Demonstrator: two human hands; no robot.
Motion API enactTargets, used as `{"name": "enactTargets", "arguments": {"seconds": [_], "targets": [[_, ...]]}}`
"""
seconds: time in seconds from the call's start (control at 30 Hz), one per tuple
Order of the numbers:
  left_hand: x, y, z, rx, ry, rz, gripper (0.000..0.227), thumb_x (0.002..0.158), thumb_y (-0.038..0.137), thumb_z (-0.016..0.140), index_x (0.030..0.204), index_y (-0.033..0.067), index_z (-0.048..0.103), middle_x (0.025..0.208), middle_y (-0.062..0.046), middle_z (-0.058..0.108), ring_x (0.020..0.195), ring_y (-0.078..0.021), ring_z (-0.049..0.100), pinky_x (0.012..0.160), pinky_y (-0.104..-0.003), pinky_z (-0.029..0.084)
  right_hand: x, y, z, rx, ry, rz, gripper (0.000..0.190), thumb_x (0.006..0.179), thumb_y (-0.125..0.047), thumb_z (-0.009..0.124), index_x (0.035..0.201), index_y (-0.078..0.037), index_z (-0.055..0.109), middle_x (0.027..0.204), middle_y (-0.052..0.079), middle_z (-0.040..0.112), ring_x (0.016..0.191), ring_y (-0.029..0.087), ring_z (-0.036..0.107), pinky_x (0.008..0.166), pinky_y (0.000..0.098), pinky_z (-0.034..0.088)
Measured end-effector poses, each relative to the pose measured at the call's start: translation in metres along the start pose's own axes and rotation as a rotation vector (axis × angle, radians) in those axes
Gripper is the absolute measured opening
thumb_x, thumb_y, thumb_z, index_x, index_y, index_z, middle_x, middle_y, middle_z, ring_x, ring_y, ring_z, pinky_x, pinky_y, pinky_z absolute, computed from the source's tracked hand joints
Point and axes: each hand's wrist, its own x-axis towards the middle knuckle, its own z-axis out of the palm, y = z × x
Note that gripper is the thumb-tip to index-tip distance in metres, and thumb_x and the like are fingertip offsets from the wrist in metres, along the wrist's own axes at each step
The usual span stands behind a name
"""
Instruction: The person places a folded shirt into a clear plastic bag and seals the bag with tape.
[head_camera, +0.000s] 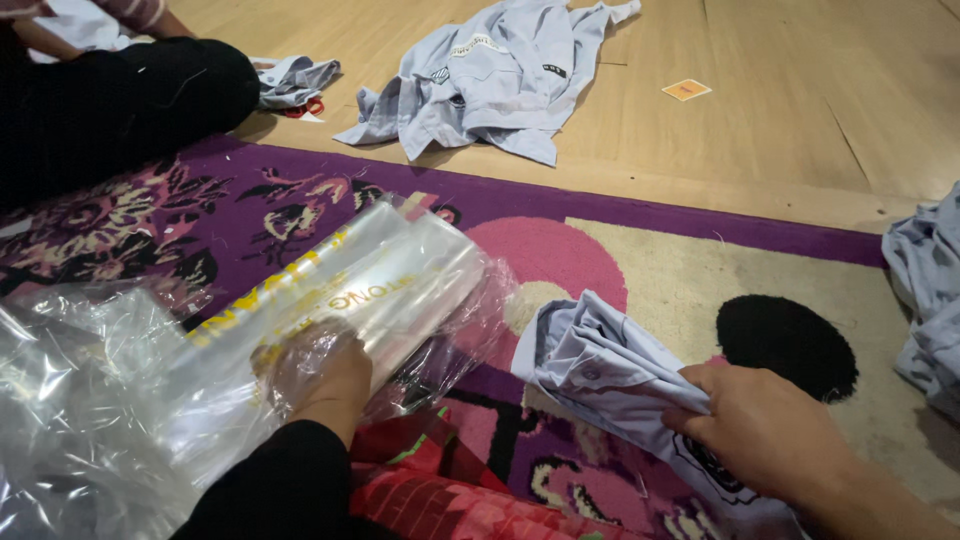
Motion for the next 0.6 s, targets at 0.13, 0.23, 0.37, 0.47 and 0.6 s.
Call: {"name": "enactTargets", "arguments": {"seconds": [0.13, 0.23, 0.37, 0.47, 0.6], "targets": [[-0.2, -0.056, -0.105, -1.307, 0.354, -0.869, 0.029, 0.092, 0.03, 0.056, 0.116, 0.0155, 0.063, 0.115, -0.014, 0.073, 0.11, -0.0415, 0.068, 0.091, -0.057, 0.051, 0.002, 0.004, 0.005, -0.01, 0.026, -0.044, 0.019, 0.084, -0.052, 0.066, 0.096, -0.041, 0.076, 0.096, -0.005, 0.083, 0.098, 0.022, 0.076, 0.083, 0.0359, 0.054], [-0.189, -0.033, -0.099, -1.391, 0.358, -0.739, 0.036, 0.093, 0.026, 0.049, 0.13, 0.0232, 0.049, 0.098, -0.007, 0.074, 0.098, -0.0371, 0.072, 0.084, -0.049, 0.055, 0.005, 0.004, 0.007, -0.006, 0.027, -0.04, 0.021, 0.085, -0.053, 0.064, 0.096, -0.04, 0.076, 0.096, -0.004, 0.082, 0.097, 0.023, 0.076, 0.082, 0.0367, 0.054], [-0.218, -0.018, -0.127, -1.078, 0.186, -0.225, 0.036, 0.091, 0.024, 0.053, 0.125, 0.0186, 0.063, 0.12, -0.016, 0.066, 0.113, -0.0398, 0.066, 0.095, -0.048, 0.055, 0.004, 0.004, 0.007, 0.011, 0.027, -0.046, 0.023, 0.086, -0.054, 0.062, 0.09, -0.036, 0.074, 0.093, -0.006, 0.082, 0.092, 0.022, 0.076, 0.077, 0.0365, 0.052], [-0.236, -0.008, -0.155, -1.111, 0.295, -0.197, 0.033, 0.083, 0.019, 0.054, 0.11, 0.0148, 0.073, 0.111, -0.015, 0.07, 0.106, -0.0434, 0.068, 0.088, -0.056, 0.056, 0.008, 0.008, 0.011, 0.002, 0.028, -0.046, 0.022, 0.086, -0.054, 0.062, 0.096, -0.039, 0.075, 0.098, -0.004, 0.082, 0.098, 0.024, 0.076, 0.082, 0.038, 0.055], [-0.237, 0.013, -0.199, -1.489, 0.847, -0.18, 0.066, 0.066, 0.008, 0.052, 0.127, 0.0251, 0.074, 0.14, -0.004, 0.065, 0.124, -0.0331, 0.061, 0.1, -0.046, 0.049, 0.009, 0.014, 0.012, 0.06, 0.051, 0.025, 0.023, 0.086, -0.049, 0.063, 0.103, -0.038, 0.075, 0.1, 0.0, 0.083, 0.099, 0.026, 0.077, 0.084, 0.0393, 0.057]]}}
